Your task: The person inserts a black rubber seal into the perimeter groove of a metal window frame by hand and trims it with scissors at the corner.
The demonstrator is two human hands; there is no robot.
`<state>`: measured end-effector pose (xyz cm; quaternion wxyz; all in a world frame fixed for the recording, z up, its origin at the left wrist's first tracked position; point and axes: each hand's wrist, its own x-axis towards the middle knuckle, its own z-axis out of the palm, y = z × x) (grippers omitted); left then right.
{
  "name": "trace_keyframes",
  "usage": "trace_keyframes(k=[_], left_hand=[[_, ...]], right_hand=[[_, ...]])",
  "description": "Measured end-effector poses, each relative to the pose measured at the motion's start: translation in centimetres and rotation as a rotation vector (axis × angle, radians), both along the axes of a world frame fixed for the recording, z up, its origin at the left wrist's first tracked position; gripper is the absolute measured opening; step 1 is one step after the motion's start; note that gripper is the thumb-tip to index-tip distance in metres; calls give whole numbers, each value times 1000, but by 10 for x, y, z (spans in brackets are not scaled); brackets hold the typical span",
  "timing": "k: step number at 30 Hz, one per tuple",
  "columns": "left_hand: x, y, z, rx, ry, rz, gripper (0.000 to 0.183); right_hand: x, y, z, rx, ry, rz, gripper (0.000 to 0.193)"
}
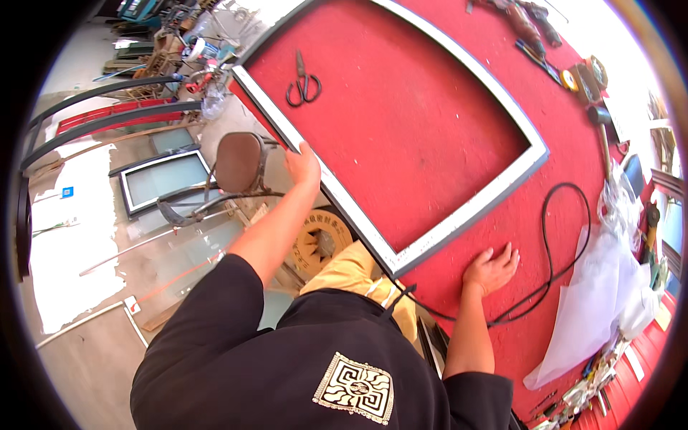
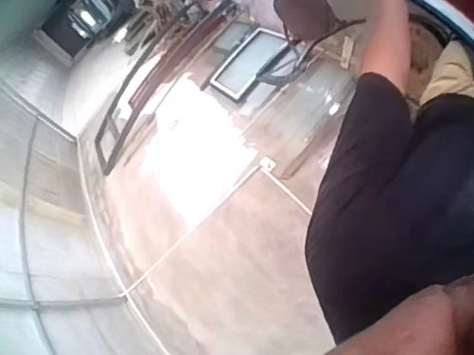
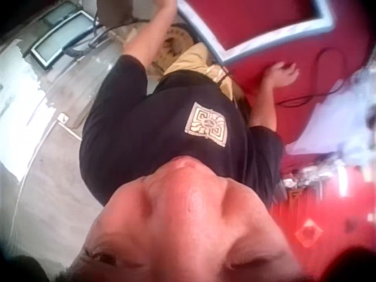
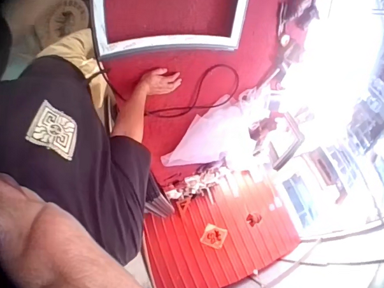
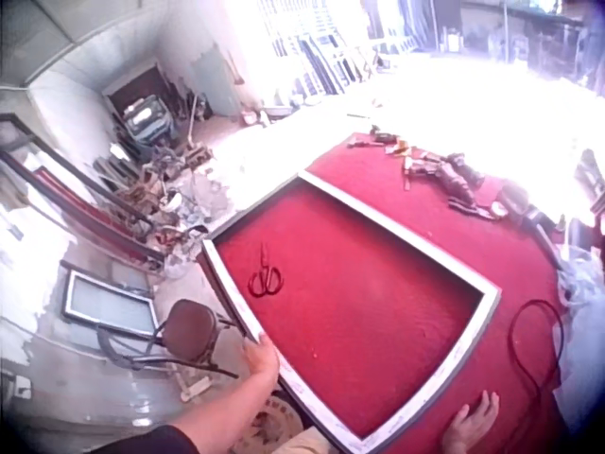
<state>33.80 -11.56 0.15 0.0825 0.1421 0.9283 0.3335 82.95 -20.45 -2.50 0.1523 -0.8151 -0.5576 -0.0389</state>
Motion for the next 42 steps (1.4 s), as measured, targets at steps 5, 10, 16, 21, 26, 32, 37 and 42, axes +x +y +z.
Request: trace_keyframes(k=[5,10,16,21,26,32,37,42], left_hand=[[-23,50,65,259,447,-459,62],[-69,143,72,17,317,-591,69],[-92,182,43,-386,108,-349,75],[-63,188,36,-512,226,-425,81],[-65,187,28,-428,29,-372,76],[12,172,60,-260,105,-710,52],[44,121,77,-174,181,-847,24],[87,45,111,160,85,-1070,22]], right_hand=[[6,-2,2,-18,-2,-33,57],[3,-1,3,-44,0,-24,57],[3,1,4,-58,59,-15,60],[14,-15,-10,-15,20,-14,57],[9,-8,-14,-11,-11,10,56],[13,-5,-23,37,-38,9,56],[10,-6,-25,40,-7,-8,55],[13,-16,-15,63,54,-18,56]])
